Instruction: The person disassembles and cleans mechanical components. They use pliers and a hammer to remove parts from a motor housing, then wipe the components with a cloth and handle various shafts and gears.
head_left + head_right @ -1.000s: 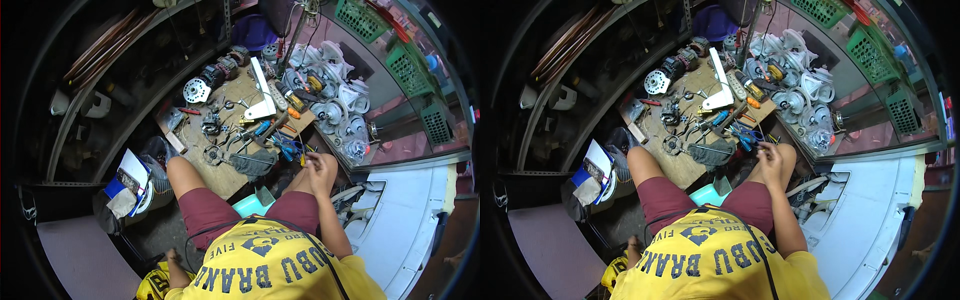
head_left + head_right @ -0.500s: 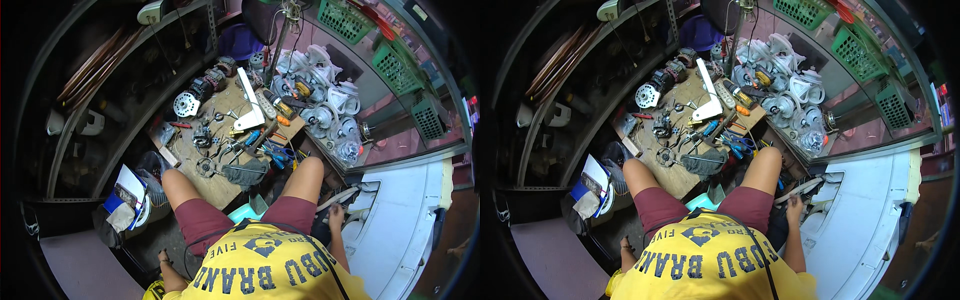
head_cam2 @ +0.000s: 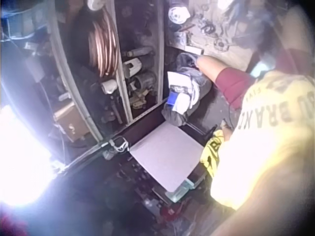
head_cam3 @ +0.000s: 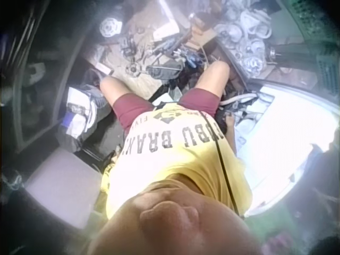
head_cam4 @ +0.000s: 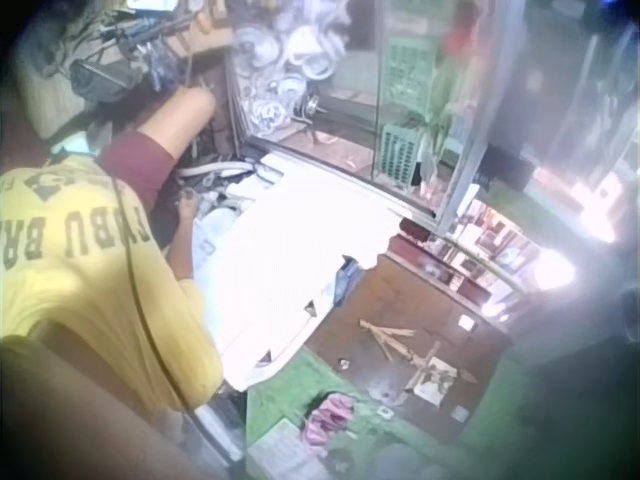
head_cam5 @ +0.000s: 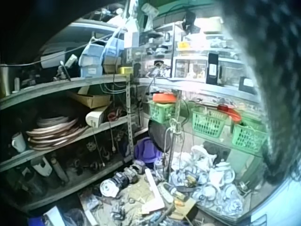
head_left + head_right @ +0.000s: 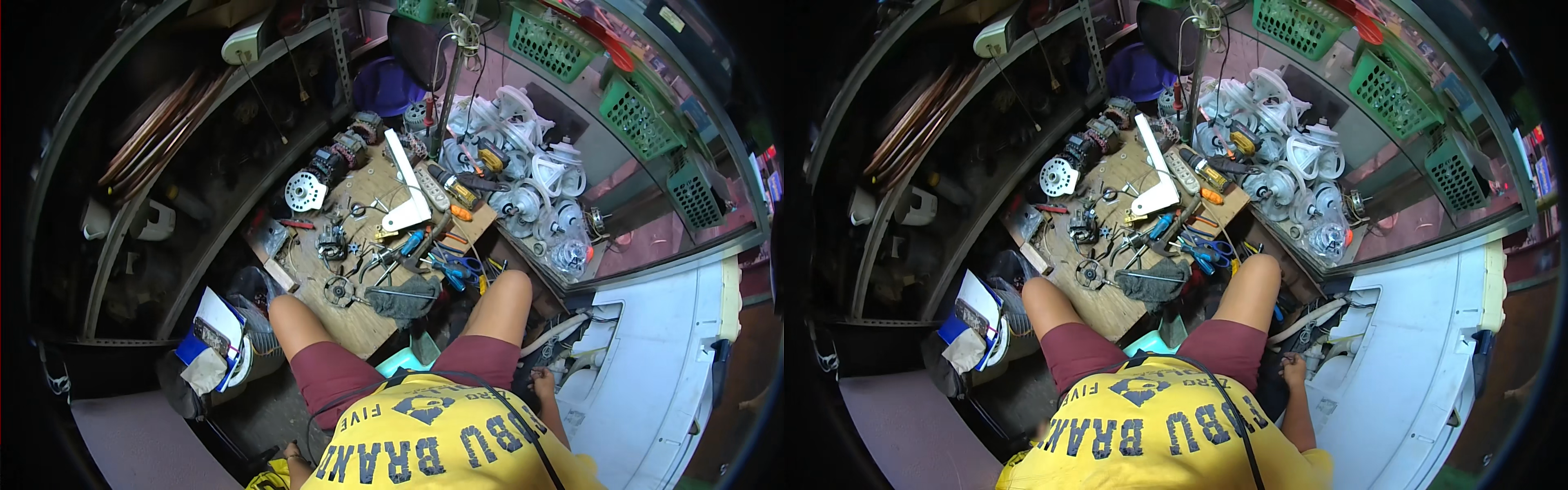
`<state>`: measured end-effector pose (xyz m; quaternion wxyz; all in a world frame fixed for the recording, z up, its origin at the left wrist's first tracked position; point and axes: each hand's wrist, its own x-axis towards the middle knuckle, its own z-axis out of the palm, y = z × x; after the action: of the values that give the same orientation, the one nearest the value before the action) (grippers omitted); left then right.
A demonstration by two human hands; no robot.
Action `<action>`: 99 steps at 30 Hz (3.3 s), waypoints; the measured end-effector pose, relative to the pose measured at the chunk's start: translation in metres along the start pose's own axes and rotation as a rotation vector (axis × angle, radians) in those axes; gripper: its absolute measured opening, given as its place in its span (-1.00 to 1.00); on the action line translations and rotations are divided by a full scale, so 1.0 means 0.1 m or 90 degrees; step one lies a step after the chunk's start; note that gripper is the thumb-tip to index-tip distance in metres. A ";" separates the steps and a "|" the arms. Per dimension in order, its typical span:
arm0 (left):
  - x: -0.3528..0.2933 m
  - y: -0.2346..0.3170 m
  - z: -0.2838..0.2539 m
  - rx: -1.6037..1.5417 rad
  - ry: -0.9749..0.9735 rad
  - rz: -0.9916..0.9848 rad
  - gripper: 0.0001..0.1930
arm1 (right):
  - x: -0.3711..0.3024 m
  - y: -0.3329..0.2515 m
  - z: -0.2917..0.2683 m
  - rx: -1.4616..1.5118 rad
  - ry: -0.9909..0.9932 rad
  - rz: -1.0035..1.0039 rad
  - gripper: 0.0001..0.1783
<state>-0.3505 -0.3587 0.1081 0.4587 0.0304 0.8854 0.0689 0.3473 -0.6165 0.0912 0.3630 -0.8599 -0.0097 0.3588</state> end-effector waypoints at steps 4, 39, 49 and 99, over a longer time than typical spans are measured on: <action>-0.02 0.38 0.31 0.056 -0.056 0.039 -0.32 | 0.14 0.02 0.10 0.031 0.016 -0.010 -0.82; 0.36 1.25 0.82 0.081 -0.174 0.116 -0.47 | 0.31 -0.26 0.39 -0.305 0.128 -0.164 -0.59; 0.39 0.63 0.57 0.087 -0.192 0.009 -0.48 | 0.27 -0.11 0.28 -0.324 0.177 -0.254 -0.66; 1.02 -0.09 0.19 0.785 -0.191 0.012 -0.58 | 0.57 0.09 0.08 -0.374 0.094 -0.155 -0.51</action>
<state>-0.3943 -0.3544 0.0131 0.4751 0.3063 0.6884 -0.4545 0.3827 -0.6028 0.0467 0.1395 -0.9441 -0.1892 0.2312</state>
